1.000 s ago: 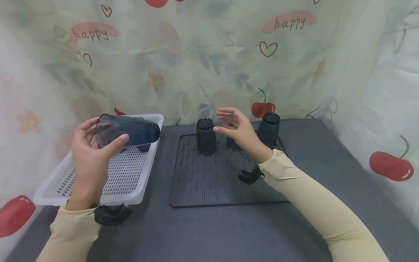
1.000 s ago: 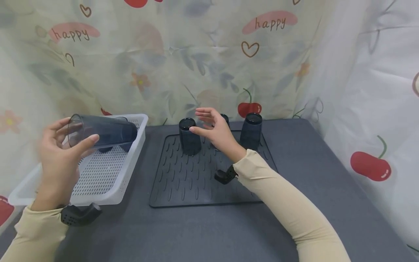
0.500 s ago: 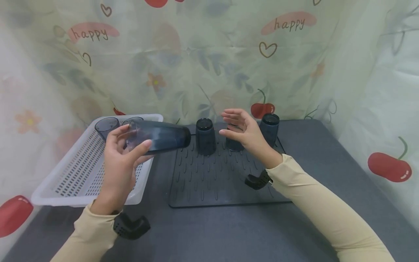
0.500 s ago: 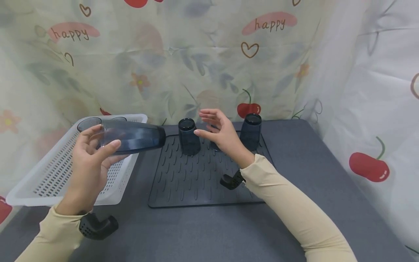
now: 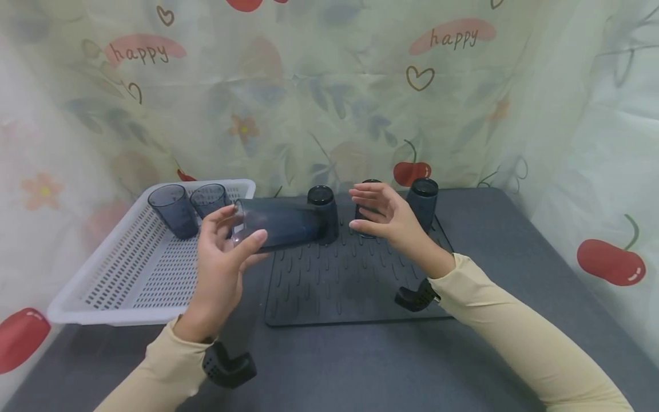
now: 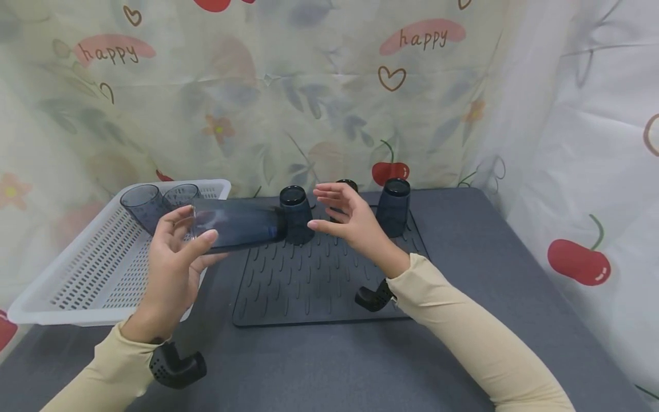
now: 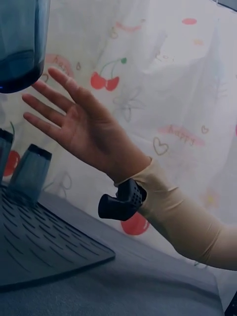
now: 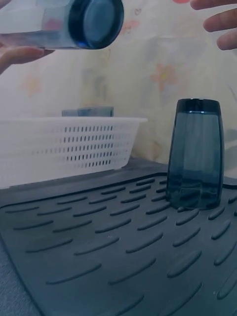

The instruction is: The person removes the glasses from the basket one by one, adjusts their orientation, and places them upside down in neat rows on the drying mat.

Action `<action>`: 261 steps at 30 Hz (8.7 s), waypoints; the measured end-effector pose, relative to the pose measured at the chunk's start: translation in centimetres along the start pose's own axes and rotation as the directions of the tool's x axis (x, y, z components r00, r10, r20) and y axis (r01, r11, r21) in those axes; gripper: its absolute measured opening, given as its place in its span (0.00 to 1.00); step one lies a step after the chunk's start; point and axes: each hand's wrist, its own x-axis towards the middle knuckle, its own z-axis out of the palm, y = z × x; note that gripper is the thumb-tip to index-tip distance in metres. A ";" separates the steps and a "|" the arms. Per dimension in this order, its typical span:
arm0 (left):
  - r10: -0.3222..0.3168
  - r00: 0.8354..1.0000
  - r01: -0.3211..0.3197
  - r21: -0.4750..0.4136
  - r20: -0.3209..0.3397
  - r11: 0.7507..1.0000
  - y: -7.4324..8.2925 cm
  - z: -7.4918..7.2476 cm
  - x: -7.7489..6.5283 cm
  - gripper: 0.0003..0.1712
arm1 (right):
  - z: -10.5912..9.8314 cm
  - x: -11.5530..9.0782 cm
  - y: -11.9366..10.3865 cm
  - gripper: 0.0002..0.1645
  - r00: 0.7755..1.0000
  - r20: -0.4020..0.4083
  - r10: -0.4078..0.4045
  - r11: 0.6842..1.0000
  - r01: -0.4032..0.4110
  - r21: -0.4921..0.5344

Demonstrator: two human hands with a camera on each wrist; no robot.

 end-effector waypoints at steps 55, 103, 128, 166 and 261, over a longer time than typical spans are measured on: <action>-0.110 0.983 0.100 0.071 0.144 0.992 -5.5 2.7 -2.3 0.39 | 1.9 -4.8 4.1 0.46 0.976 0.206 0.069 0.997 -0.061 -0.046; -0.210 0.937 0.162 0.184 0.278 0.969 -4.6 1.5 -1.8 0.40 | 2.1 -5.1 3.2 0.42 0.987 0.150 0.056 0.998 -0.055 -0.012; -0.348 0.831 0.146 0.433 0.434 0.890 -7.0 1.0 -0.9 0.41 | 1.2 -4.2 1.0 0.42 0.995 0.091 -0.048 0.994 0.039 0.103; -0.491 0.660 0.030 0.634 0.568 0.773 -8.0 -1.1 -0.3 0.25 | 0.1 -4.7 1.6 0.43 1.000 -0.003 -0.023 0.999 0.023 0.026; -0.490 0.656 0.096 0.580 0.575 0.809 -7.4 -1.6 -0.5 0.24 | -9.9 -9.3 4.8 0.40 0.923 -0.321 0.210 0.917 -0.300 -0.262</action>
